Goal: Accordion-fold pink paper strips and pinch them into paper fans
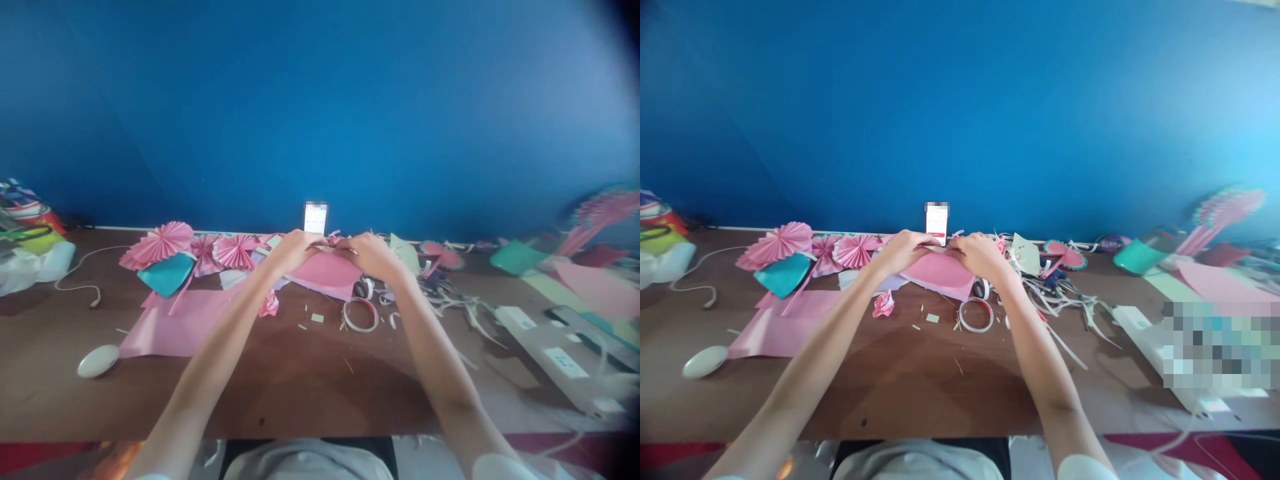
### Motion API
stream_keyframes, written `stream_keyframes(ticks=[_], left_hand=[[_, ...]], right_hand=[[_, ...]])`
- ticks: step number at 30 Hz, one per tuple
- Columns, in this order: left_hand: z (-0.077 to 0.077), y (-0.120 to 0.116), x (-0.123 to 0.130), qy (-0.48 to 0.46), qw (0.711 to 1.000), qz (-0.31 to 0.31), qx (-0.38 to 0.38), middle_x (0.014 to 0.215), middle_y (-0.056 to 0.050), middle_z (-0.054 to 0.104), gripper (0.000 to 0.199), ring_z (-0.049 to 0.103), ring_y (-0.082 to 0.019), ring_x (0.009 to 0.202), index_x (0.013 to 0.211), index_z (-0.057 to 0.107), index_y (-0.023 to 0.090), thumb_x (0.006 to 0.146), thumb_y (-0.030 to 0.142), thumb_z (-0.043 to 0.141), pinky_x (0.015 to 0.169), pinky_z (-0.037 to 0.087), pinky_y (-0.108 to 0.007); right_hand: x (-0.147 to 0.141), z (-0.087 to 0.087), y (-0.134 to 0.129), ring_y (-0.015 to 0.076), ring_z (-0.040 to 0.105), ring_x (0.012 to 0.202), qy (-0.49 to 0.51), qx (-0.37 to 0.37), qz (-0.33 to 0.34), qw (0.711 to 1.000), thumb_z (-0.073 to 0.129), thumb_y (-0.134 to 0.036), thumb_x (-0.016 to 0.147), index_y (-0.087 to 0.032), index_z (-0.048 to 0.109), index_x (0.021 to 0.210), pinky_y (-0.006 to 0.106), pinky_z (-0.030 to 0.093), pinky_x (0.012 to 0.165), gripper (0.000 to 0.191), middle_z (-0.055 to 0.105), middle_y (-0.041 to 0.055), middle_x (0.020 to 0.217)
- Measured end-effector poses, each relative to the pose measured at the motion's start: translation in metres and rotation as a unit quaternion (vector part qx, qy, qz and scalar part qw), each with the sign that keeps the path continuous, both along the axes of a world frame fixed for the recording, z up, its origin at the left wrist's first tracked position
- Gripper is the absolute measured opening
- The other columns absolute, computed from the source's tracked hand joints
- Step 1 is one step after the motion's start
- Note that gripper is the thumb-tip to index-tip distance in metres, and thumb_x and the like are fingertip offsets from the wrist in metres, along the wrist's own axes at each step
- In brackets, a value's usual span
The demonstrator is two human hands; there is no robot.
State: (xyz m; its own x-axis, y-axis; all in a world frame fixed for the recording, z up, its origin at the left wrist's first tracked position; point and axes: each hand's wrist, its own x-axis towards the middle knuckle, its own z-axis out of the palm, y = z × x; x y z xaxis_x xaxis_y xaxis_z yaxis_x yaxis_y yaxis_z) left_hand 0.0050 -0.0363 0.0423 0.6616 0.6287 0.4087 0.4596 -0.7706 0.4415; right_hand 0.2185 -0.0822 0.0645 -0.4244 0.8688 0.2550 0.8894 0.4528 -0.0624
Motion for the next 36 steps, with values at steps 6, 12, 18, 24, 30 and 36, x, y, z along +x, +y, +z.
stream_keyframes(ticks=[6,12,18,24,30,36], left_hand=[[0.002,0.0,-0.001,0.001,1.0,-0.015,-0.004,0.116,-0.002,0.071,0.04,0.066,-0.021,0.109,0.115,0.07,0.025,0.09,0.009,0.043,0.09,0.051,-0.032],[0.007,0.004,-0.012,-0.019,0.997,-0.02,-0.066,0.127,-0.003,0.066,0.04,0.06,-0.02,0.117,0.12,0.066,0.026,0.092,0.012,0.041,0.097,0.047,-0.033],[0.016,0.012,-0.036,-0.028,0.989,0.006,-0.145,0.112,-0.007,0.07,0.037,0.066,-0.016,0.099,0.13,0.056,0.022,0.098,0.03,0.039,0.085,0.049,-0.028],[0.014,0.002,-0.019,0.018,0.994,-0.02,-0.108,0.125,-0.007,0.065,0.035,0.062,-0.02,0.107,0.118,0.066,0.024,0.094,0.044,0.05,0.085,0.046,-0.029],[0.005,-0.005,0.0,0.079,0.994,-0.027,-0.073,0.107,-0.006,0.072,0.03,0.065,-0.02,0.089,0.11,0.069,0.024,0.095,0.04,0.049,0.072,0.042,-0.027],[0.003,-0.004,0.001,0.102,0.994,0.006,-0.034,0.101,-0.008,0.072,0.033,0.065,-0.022,0.086,0.102,0.069,0.022,0.097,0.041,0.042,0.068,0.04,-0.028]], right_hand=[[0.013,0.008,-0.005,0.0187,0.066,0.077,0.038,-0.03,-0.022,0.999,0.047,-0.034,0.094,-0.032,0.075,0.099,0.027,0.036,0.06,0.029,0.076,-0.0007,0.092],[0.026,0.012,-0.006,0.0183,0.066,0.076,0.055,-0.044,-0.034,0.997,0.048,-0.036,0.093,-0.033,0.075,0.103,0.026,0.038,0.06,0.03,0.077,-0.0007,0.094],[0.033,0.008,0.0,0.0197,0.066,0.076,0.004,-0.032,-0.065,0.997,0.045,-0.032,0.093,-0.032,0.076,0.098,0.027,0.037,0.06,0.031,0.076,-0.0007,0.09],[0.018,0.002,0.002,0.0202,0.067,0.09,-0.021,-0.021,0.005,1.0,0.046,-0.029,0.095,-0.03,0.075,0.101,0.029,0.039,0.067,0.03,0.075,-0.0004,0.104],[0.011,-0.002,0.003,0.0208,0.065,0.09,-0.025,-0.031,0.032,0.999,0.044,-0.033,0.097,-0.029,0.073,0.101,0.03,0.04,0.071,0.03,0.075,0.0024,0.098],[0.011,-0.003,0.003,0.0215,0.063,0.094,-0.008,-0.019,0.044,0.999,0.041,-0.033,0.098,-0.024,0.07,0.098,0.031,0.039,0.072,0.03,0.072,0.0045,0.1]])
